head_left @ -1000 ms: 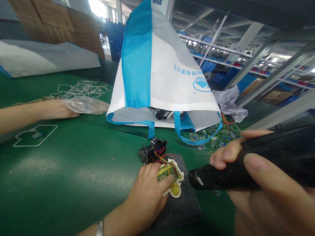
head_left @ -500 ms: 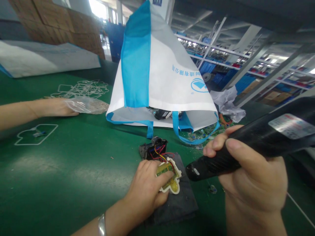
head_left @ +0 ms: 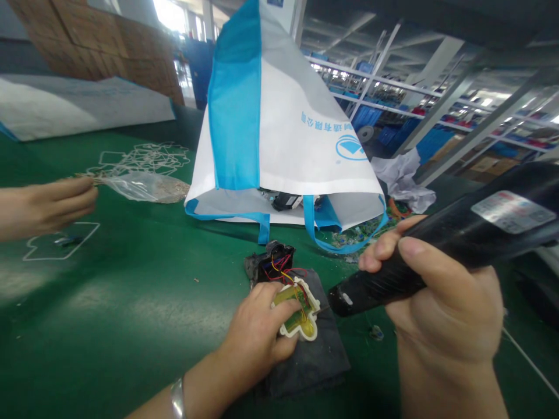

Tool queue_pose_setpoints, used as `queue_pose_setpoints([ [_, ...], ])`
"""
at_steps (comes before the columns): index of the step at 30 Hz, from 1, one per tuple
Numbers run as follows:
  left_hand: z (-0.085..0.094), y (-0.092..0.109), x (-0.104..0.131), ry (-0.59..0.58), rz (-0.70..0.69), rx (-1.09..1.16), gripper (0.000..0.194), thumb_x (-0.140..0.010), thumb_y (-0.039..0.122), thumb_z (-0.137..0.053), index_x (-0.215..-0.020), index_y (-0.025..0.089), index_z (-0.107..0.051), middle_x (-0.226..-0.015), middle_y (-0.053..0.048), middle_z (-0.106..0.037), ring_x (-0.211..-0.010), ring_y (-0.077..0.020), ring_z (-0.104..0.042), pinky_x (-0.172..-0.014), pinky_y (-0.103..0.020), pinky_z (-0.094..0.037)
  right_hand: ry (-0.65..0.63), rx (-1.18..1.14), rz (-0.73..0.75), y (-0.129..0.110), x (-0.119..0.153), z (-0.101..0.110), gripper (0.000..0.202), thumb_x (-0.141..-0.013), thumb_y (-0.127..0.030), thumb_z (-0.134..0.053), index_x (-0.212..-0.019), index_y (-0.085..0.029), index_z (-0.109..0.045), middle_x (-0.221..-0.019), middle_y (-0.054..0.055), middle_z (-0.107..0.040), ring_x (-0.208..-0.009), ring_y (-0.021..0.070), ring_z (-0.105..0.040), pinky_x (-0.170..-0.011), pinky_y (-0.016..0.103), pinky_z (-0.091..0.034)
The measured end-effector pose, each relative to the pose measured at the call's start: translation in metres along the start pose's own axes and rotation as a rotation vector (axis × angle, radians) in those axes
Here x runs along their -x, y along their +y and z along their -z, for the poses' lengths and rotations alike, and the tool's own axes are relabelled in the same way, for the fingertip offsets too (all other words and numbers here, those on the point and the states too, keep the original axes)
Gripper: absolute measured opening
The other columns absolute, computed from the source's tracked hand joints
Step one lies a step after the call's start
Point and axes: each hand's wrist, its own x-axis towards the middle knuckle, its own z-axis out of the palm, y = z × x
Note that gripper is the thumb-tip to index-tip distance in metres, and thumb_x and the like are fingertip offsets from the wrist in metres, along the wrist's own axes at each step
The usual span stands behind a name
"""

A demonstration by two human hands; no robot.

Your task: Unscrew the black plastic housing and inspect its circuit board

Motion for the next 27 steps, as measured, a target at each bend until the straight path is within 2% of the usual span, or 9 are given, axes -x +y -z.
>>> queue_pose_setpoints([
  [5, 0.0, 0.0, 0.0, -0.004, -0.005, -0.019, 0.026, -0.059, 0.045, -0.048, -0.085, 0.046, -0.052, -0.106, 0.02, -0.04, -0.094, 0.0089, -0.027, -0.077, -0.002, -0.023, 0.001, 0.002, -0.02, 0.0, -0.001, 0.001, 0.024, -0.064, -0.021, -0.058, -0.08, -0.012, -0.044, -0.056, 0.002, -0.046, -0.047, 0.0155, -0.046, -0.048, 0.032, -0.037],
  [11, 0.0, 0.0, -0.002, 0.04, -0.024, -0.005, 0.021, -0.057, 0.046, -0.05, -0.078, 0.046, -0.053, -0.105, 0.019, -0.041, -0.094, 0.0083, -0.027, -0.079, -0.003, -0.02, -0.029, 0.0, -0.034, 0.0, -0.003, 0.001, 0.029, -0.067, -0.022, -0.056, -0.091, -0.011, -0.045, -0.058, 0.003, -0.047, -0.05, 0.0158, -0.047, -0.05, 0.031, -0.037],
  [16, 0.001, -0.001, -0.003, 0.055, -0.018, -0.016, 0.022, -0.055, 0.047, -0.052, -0.077, 0.048, -0.052, -0.104, 0.02, -0.041, -0.095, 0.0084, -0.026, -0.078, -0.003, -0.019, -0.005, -0.001, -0.026, 0.0, -0.003, -0.001, 0.023, -0.064, -0.022, -0.057, -0.081, -0.011, -0.047, -0.056, 0.003, -0.047, -0.047, 0.016, -0.047, -0.048, 0.032, -0.037],
  [19, 0.002, -0.001, -0.005, 0.045, 0.003, 0.025, 0.021, -0.055, 0.047, -0.052, -0.076, 0.047, -0.053, -0.103, 0.02, -0.042, -0.093, 0.0093, -0.027, -0.078, -0.003, -0.021, 0.012, -0.013, -0.061, 0.011, 0.0, -0.002, 0.022, -0.065, -0.021, -0.058, -0.079, -0.011, -0.046, -0.056, 0.003, -0.047, -0.048, 0.016, -0.047, -0.048, 0.031, -0.038],
  [23, 0.007, -0.002, -0.007, 0.03, -0.022, 0.021, 0.019, -0.056, 0.045, -0.051, -0.075, 0.047, -0.053, -0.101, 0.019, -0.043, -0.09, 0.0098, -0.027, -0.076, -0.002, -0.021, -0.092, 0.077, -0.145, 0.027, 0.005, -0.007, 0.025, -0.07, -0.026, -0.059, -0.086, -0.011, -0.046, -0.058, 0.003, -0.05, -0.05, 0.0149, -0.049, -0.05, 0.029, -0.039],
  [25, 0.009, -0.003, -0.008, 0.015, -0.033, 0.015, 0.018, -0.058, 0.045, -0.049, -0.076, 0.048, -0.053, -0.102, 0.02, -0.042, -0.09, 0.0098, -0.027, -0.075, -0.002, -0.021, -0.123, 0.108, -0.133, 0.025, 0.005, -0.011, 0.026, -0.072, -0.026, -0.058, -0.09, -0.012, -0.047, -0.06, 0.002, -0.05, -0.051, 0.0144, -0.049, -0.052, 0.029, -0.04],
  [27, 0.01, -0.005, -0.007, -0.006, -0.05, -0.01, 0.017, -0.059, 0.046, -0.048, -0.076, 0.049, -0.052, -0.104, 0.02, -0.041, -0.092, 0.0093, -0.027, -0.077, -0.002, -0.023, -0.097, 0.079, -0.119, 0.015, 0.002, -0.011, 0.028, -0.069, -0.023, -0.059, -0.09, -0.011, -0.045, -0.06, 0.003, -0.05, -0.051, 0.015, -0.049, -0.052, 0.03, -0.039],
])
